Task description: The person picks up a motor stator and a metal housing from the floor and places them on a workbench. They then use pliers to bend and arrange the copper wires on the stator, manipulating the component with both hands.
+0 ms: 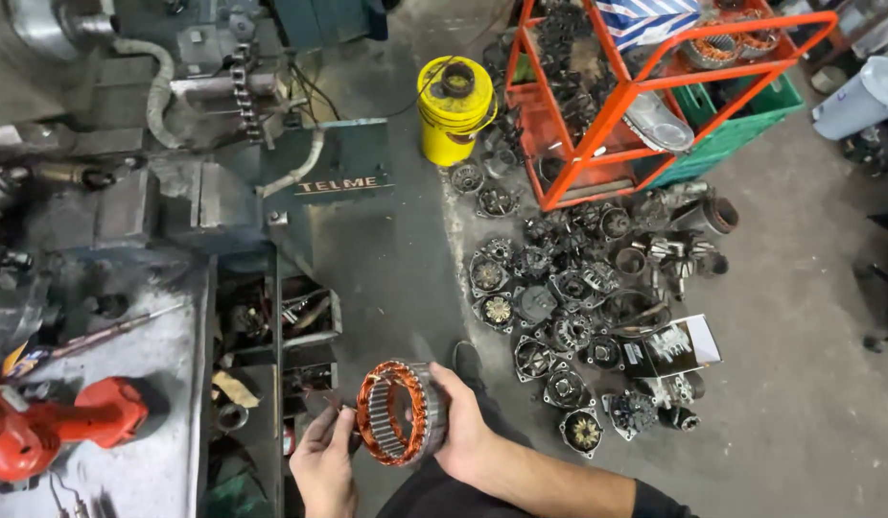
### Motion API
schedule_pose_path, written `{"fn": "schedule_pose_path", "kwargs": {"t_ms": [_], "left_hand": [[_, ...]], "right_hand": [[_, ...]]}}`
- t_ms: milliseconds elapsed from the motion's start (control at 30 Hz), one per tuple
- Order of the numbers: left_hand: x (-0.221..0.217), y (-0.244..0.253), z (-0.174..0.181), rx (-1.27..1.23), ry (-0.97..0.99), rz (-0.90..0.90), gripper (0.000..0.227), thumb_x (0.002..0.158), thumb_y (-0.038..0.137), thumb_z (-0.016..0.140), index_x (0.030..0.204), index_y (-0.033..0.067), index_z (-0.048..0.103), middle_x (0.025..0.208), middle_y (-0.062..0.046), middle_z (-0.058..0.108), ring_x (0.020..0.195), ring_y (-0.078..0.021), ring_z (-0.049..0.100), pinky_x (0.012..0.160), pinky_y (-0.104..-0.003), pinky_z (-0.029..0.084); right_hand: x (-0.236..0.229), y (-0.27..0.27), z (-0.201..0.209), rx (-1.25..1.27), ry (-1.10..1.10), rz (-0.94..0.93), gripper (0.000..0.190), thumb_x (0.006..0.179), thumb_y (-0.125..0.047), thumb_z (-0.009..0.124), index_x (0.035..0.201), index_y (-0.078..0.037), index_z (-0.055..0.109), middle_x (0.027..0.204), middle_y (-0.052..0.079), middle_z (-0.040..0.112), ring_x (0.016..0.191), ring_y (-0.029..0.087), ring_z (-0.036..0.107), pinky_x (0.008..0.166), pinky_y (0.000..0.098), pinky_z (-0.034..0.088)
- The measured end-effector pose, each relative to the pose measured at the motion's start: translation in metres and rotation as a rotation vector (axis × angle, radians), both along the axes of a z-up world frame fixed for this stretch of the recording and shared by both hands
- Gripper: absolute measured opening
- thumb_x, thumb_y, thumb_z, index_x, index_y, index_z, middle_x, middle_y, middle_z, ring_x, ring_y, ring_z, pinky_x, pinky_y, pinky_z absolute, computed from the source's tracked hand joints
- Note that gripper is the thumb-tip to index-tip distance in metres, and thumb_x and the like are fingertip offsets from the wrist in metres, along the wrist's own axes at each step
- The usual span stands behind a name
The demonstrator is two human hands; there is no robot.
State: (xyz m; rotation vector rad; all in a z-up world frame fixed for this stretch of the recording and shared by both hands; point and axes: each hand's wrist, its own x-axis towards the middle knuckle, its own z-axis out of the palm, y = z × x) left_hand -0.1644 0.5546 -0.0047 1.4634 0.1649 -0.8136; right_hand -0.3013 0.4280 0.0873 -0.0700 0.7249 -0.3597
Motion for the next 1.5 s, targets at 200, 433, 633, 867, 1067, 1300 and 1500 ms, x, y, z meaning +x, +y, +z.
{"fn": "schedule_pose_path", "kwargs": {"t_ms": [200,433,633,867,1067,1300,1500], "left_hand": [[-0.013,0.024,-0.005,-0.251,0.155,0.230,0.024,0.096,0.011,0.063,0.119,0.0037,0.062,0.106,-0.009,0.072,0.098,-0.0226,0.070,0.087,-0.046,0.058],[-0.022,0.038,-0.010,-0.656,0.016,0.361,0.020,0.114,0.024,0.051,0.116,0.0065,0.059,0.099,-0.009,0.064,0.094,-0.0222,0.063,0.090,-0.044,0.053],[-0.019,0.042,-0.003,-0.653,-0.060,0.358,0.019,0.112,0.024,0.047,0.107,0.0071,0.055,0.091,-0.006,0.056,0.091,-0.0215,0.058,0.091,-0.042,0.050],[-0.016,0.050,0.017,-0.705,-0.166,0.346,0.029,0.115,0.024,0.044,0.095,0.0048,0.049,0.082,-0.004,0.045,0.082,-0.0211,0.050,0.079,-0.039,0.045],[-0.020,0.059,0.024,-0.669,-0.242,0.388,0.025,0.108,0.030,0.042,0.095,0.0083,0.047,0.080,-0.005,0.044,0.074,-0.0171,0.041,0.071,-0.034,0.039],[-0.006,0.058,0.018,-0.937,0.111,0.557,0.053,0.106,0.052,0.043,0.075,0.0102,0.036,0.059,0.000,0.032,0.057,-0.0158,0.036,0.057,-0.034,0.033],[-0.014,0.048,-0.031,-0.327,-0.170,0.465,0.043,0.109,0.035,0.049,0.082,0.0025,0.054,0.075,-0.007,0.060,0.067,-0.0149,0.048,0.061,-0.031,0.038]], "right_hand": [[0.010,0.013,0.003,0.025,0.129,-0.064,0.053,0.097,-0.048,0.045,0.120,-0.008,0.071,0.107,0.008,0.076,0.098,0.024,0.071,0.093,0.0462,0.058],[0.016,0.025,-0.022,0.007,0.078,-0.044,0.050,0.099,-0.053,0.052,0.112,-0.010,0.075,0.081,0.002,0.066,0.076,0.019,0.062,0.076,0.0451,0.057],[0.022,0.027,-0.024,0.074,0.250,0.007,0.044,0.094,-0.050,0.051,0.099,-0.013,0.074,0.072,0.000,0.061,0.069,0.015,0.055,0.069,0.0391,0.053],[0.024,0.036,-0.053,0.038,0.169,0.062,0.044,0.090,-0.054,0.059,0.067,-0.017,0.057,0.051,-0.001,0.044,0.047,0.015,0.041,0.046,0.0319,0.032],[0.036,0.046,-0.050,0.062,0.283,0.069,0.041,0.089,-0.051,0.060,0.072,-0.014,0.057,0.058,0.002,0.048,0.054,0.019,0.046,0.054,0.0338,0.038],[0.036,0.040,-0.087,0.093,0.311,0.257,0.035,0.080,-0.057,0.067,0.072,-0.023,0.062,0.058,-0.001,0.049,0.051,0.017,0.044,0.051,0.0329,0.039],[0.072,0.024,-0.044,-0.016,0.562,0.460,0.026,0.081,-0.046,0.060,0.090,-0.023,0.065,0.077,0.003,0.063,0.071,0.025,0.064,0.072,0.0460,0.055]]}}
